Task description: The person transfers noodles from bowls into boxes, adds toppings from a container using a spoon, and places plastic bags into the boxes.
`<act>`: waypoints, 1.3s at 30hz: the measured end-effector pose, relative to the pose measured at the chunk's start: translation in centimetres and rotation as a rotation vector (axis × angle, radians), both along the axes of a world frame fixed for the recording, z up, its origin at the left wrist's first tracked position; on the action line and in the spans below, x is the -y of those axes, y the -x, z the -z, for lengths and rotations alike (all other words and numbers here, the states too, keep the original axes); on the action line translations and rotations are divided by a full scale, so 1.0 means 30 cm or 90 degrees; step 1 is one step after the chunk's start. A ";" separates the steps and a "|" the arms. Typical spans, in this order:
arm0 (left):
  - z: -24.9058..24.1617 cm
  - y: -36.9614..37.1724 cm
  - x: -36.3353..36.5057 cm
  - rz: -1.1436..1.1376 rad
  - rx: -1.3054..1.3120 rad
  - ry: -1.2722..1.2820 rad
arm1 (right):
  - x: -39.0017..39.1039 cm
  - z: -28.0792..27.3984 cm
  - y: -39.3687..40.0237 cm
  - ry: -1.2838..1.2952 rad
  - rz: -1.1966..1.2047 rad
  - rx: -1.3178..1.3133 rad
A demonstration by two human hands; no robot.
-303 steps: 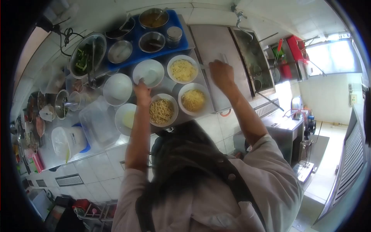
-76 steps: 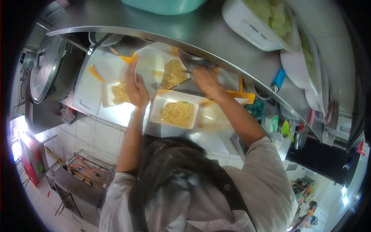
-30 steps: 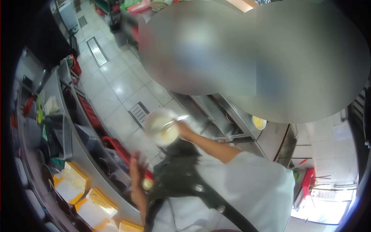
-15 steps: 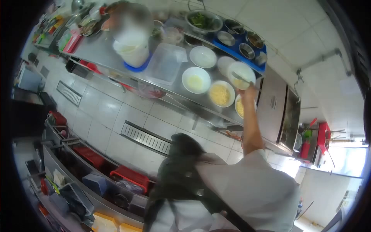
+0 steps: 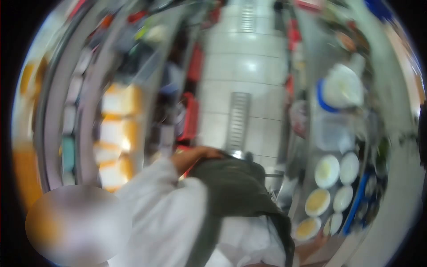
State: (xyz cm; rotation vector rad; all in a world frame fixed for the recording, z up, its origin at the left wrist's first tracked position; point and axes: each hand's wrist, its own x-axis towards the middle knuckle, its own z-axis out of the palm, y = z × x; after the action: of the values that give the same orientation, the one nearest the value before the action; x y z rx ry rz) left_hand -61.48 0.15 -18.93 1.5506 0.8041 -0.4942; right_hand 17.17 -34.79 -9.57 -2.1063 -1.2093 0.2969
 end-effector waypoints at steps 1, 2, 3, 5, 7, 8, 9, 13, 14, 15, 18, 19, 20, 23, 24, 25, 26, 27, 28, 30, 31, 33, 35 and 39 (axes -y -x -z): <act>-0.050 -0.021 0.016 -0.079 -0.074 0.029 | 0.044 0.104 -0.090 -0.033 0.027 -0.024; -0.121 -0.039 0.021 -0.141 -0.141 0.057 | 0.151 0.268 -0.270 -0.058 0.120 -0.177; -0.155 -0.038 0.059 -0.164 -0.145 0.060 | 0.225 0.389 -0.398 -0.105 0.225 -0.322; -0.180 -0.029 0.087 -0.269 -0.122 0.057 | 0.134 0.274 -0.278 0.081 0.103 0.067; -0.140 0.017 0.138 -0.348 -0.116 0.069 | 0.173 0.279 -0.340 0.128 -0.028 0.248; -0.126 0.048 0.169 -0.420 -0.112 0.077 | 0.046 0.194 -0.281 0.152 0.085 0.348; -0.126 0.074 0.190 -0.441 -0.109 0.077 | -0.106 0.114 -0.221 0.120 0.167 0.389; -0.113 0.208 0.379 -0.713 -0.116 -0.020 | -0.861 -0.135 0.155 -0.217 0.069 0.245; -0.073 0.247 0.448 -0.833 -0.123 -0.084 | -1.048 -0.138 0.299 -0.274 -0.037 0.121; -0.030 0.282 0.533 -0.897 -0.162 -0.163 | -1.225 -0.098 0.467 -0.290 -0.171 -0.074; 0.006 0.376 0.805 -1.235 -0.171 -0.260 | -1.627 -0.089 1.300 0.086 -0.392 -0.512; -0.001 0.397 0.876 -1.328 -0.258 -0.418 | -1.691 -0.173 1.594 0.150 -0.641 -0.254; -0.017 0.424 0.917 -1.403 -0.361 -0.577 | -1.718 -0.175 1.861 0.162 -0.736 -0.238; -0.232 0.565 0.883 -1.694 -0.194 -0.570 | -1.731 -0.228 2.619 0.176 -1.117 -0.180; -0.288 0.638 0.840 -1.693 -0.175 -0.633 | -1.699 -0.243 2.849 0.148 -1.187 -0.178; -0.328 0.698 0.803 -1.688 -0.156 -0.689 | -1.665 -0.276 3.080 0.191 -1.267 -0.143; -0.361 0.778 0.758 -1.698 -0.139 -0.678 | -1.629 -0.193 3.292 0.133 -1.296 -0.193; -0.387 0.865 0.702 -1.793 -0.092 -0.716 | -1.587 -0.213 3.479 0.161 -1.336 -0.135; -0.392 0.957 0.664 -1.887 -0.041 -0.755 | -1.545 -0.125 3.654 0.191 -1.327 -0.199; -0.305 1.130 0.611 -1.921 -0.094 -0.740 | -1.417 -0.090 3.876 0.203 -1.227 -0.316; -0.268 1.178 0.593 -1.944 -0.170 -0.729 | -1.382 -0.076 3.945 0.238 -1.207 -0.258; -0.265 1.223 0.577 -1.876 -0.209 -0.665 | -1.346 0.006 4.022 0.274 -1.174 -0.193; -0.214 1.243 0.573 -1.807 -0.309 -0.673 | -1.362 0.188 4.037 -0.060 -1.328 0.221; -0.019 1.146 0.736 -1.555 -0.603 -0.706 | -1.297 0.024 3.842 0.149 -1.197 -0.145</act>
State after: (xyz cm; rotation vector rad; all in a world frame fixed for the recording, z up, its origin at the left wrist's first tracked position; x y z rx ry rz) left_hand -95.85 -21.92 -18.37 -0.1012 3.0543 1.3585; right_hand -98.09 4.11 -10.28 -0.3528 -2.6333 1.4003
